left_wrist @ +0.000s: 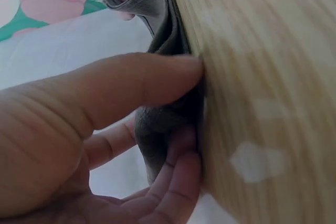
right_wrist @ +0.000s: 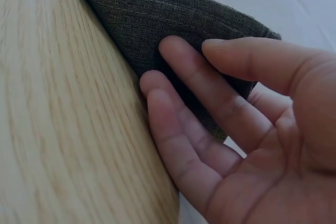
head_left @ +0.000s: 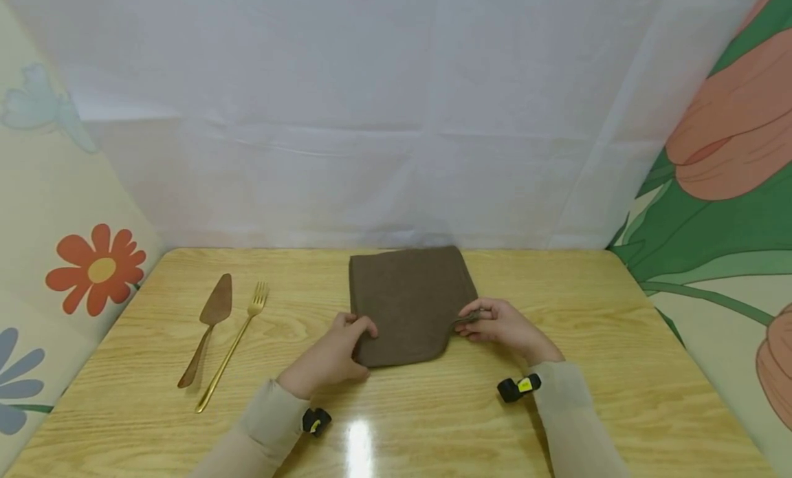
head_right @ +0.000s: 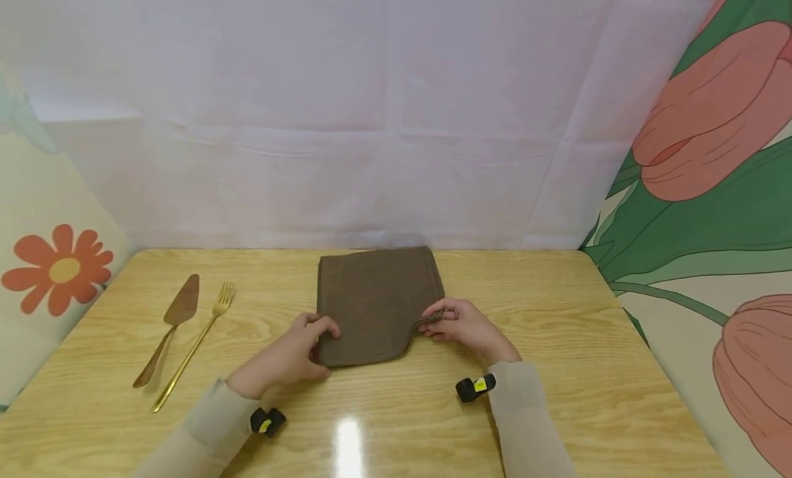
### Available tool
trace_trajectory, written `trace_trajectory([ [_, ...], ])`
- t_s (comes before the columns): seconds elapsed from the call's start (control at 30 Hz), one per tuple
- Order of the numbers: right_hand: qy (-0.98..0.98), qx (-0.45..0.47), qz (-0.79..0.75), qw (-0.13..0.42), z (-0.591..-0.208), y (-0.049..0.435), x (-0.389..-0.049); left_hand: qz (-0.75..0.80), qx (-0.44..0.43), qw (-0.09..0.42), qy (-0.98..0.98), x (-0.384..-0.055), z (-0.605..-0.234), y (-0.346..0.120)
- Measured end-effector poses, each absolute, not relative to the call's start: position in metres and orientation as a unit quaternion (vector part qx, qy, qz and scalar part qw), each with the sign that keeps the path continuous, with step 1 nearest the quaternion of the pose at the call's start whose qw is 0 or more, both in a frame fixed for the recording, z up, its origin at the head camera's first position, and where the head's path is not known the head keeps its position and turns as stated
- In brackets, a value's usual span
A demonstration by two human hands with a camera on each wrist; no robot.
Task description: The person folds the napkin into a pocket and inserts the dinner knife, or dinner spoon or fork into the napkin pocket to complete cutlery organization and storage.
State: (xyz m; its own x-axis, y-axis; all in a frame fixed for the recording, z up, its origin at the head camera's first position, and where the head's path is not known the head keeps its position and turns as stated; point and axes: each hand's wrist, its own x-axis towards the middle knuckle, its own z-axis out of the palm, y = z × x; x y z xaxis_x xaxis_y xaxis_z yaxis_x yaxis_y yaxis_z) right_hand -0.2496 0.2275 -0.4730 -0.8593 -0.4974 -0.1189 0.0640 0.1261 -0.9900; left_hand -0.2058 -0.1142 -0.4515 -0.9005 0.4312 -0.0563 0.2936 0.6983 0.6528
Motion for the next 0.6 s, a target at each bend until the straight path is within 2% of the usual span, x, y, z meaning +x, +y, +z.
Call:
trace_trajectory([
  [0.47,0.740,-0.151,-0.621,0.210,-0.473,0.226,-0.249,0.352,0.199,0.052,0.913,-0.212,-0.455,-0.119],
  [0.6,0.775,-0.167,-0.583,0.178,-0.471,0.228,-0.249,0.378,0.192,0.044,0.905,-0.215,-0.449,-0.125],
])
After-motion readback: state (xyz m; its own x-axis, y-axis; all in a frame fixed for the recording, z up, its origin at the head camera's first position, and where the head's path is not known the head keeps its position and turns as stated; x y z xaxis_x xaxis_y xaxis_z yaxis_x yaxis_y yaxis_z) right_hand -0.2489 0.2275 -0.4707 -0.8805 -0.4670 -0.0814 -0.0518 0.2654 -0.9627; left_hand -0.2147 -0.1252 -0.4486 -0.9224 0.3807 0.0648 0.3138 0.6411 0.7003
